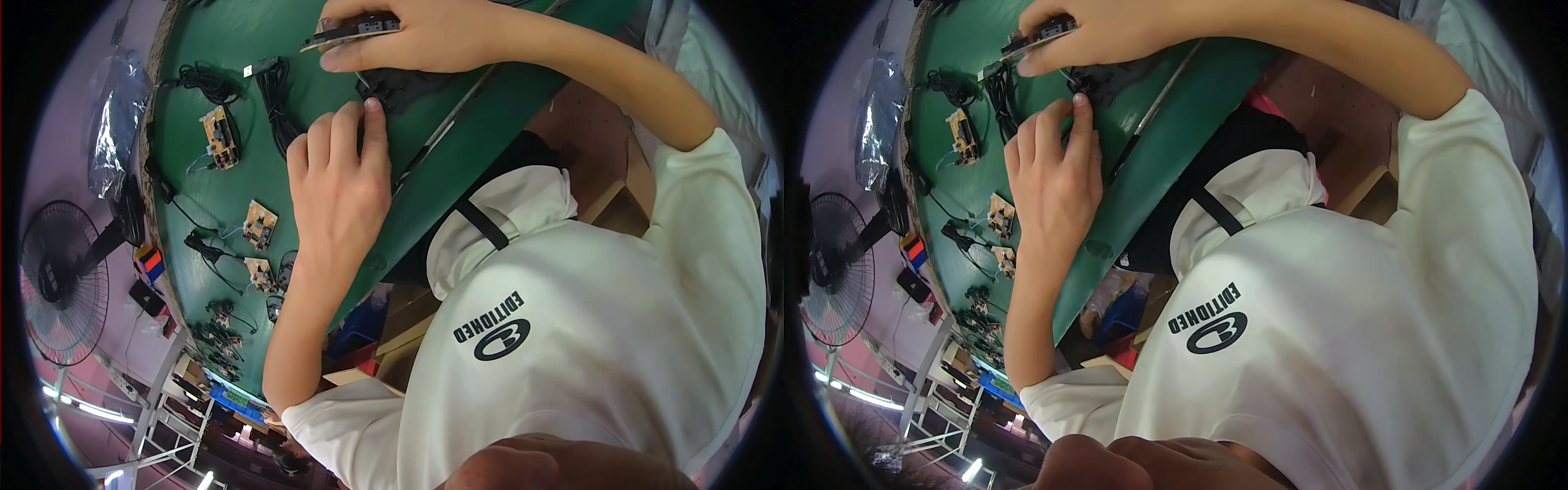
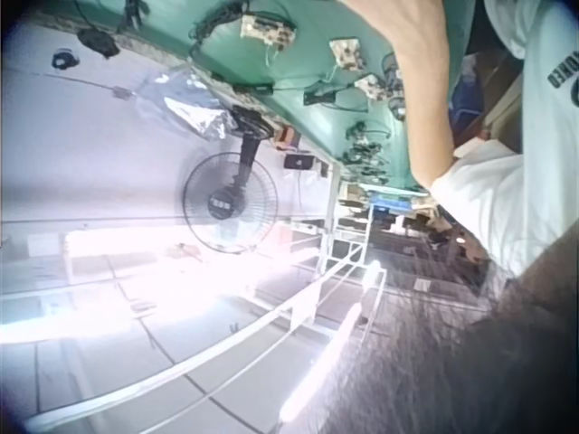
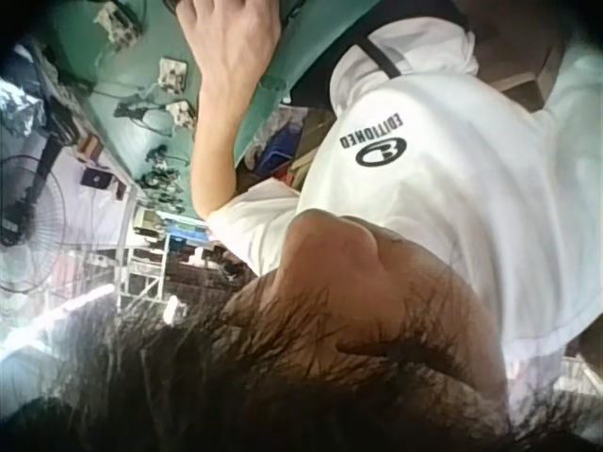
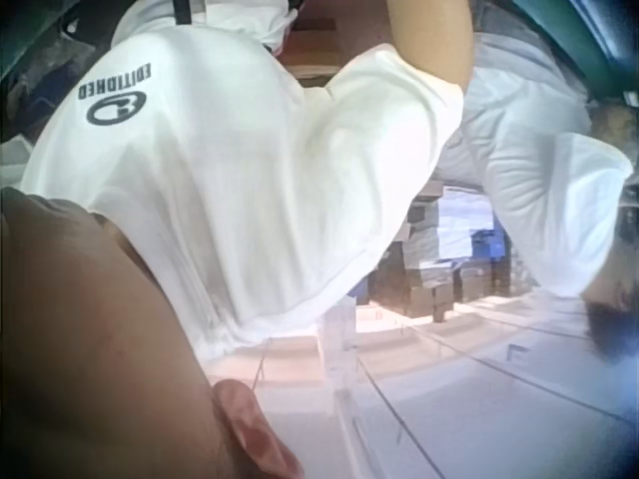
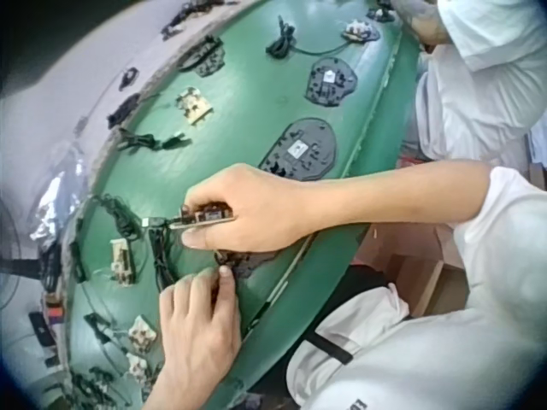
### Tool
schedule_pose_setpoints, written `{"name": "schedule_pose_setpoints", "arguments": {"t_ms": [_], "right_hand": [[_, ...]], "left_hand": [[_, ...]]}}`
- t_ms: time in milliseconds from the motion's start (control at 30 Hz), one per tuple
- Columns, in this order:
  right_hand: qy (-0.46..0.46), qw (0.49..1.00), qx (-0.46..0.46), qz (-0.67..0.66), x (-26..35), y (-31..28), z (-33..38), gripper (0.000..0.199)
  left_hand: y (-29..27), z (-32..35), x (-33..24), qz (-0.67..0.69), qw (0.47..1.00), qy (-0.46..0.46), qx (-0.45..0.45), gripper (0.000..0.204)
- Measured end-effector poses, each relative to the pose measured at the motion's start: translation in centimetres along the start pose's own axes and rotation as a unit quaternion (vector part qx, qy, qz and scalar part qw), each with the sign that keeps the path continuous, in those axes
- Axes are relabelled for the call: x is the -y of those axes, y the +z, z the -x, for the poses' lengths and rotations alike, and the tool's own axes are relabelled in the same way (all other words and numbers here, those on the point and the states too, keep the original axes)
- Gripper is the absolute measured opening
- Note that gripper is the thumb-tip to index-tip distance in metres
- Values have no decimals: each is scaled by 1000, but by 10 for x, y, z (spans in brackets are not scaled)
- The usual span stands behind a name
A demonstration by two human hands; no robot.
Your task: The person retrieves mouse base plates from a box, arranges them on the conveyor table, and installs circuit boards with connected cables onto the base plates by hand.
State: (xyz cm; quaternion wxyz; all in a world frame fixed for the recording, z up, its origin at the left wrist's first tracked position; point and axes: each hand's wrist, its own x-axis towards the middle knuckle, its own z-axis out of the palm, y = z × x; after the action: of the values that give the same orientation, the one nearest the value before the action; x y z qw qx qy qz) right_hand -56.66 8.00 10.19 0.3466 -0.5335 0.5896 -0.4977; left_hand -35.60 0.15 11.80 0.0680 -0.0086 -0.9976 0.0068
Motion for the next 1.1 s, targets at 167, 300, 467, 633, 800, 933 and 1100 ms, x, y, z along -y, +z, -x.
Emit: {"name": "schedule_pose_setpoints", "arguments": {"t_ms": [167, 300, 467, 633, 800, 933, 1100], "right_hand": [[-55, 996, -39, 59, -3, -2, 0, 20], [-50, 990, -40, 128, 6, -3, 4, 16], [-93, 963, -44, 248, 12, -8, 3, 12], [-64, 955, -2, 289, 14, -8, -4, 12], [-52, 955, 20, 292, 13, -6, -14, 13], [-12, 952, 78, 296, 16, -4, -29, 13], [-2, 954, 110, 280, 19, -3, -41, 15]], "left_hand": [[-3, -2, 5, 82, 996, -31, -9, 36], [6, -6, 22, 167, 985, -12, -34, 23], [11, -13, 27, 282, 956, -39, -74, 12], [4, -20, 28, 376, 907, -189, -21, 12], [1, -26, 30, 378, 905, -196, -8, 15], [8, -23, 35, 351, 928, -116, -38, 16], [9, -24, 40, 297, 952, -60, -49, 18]]}}
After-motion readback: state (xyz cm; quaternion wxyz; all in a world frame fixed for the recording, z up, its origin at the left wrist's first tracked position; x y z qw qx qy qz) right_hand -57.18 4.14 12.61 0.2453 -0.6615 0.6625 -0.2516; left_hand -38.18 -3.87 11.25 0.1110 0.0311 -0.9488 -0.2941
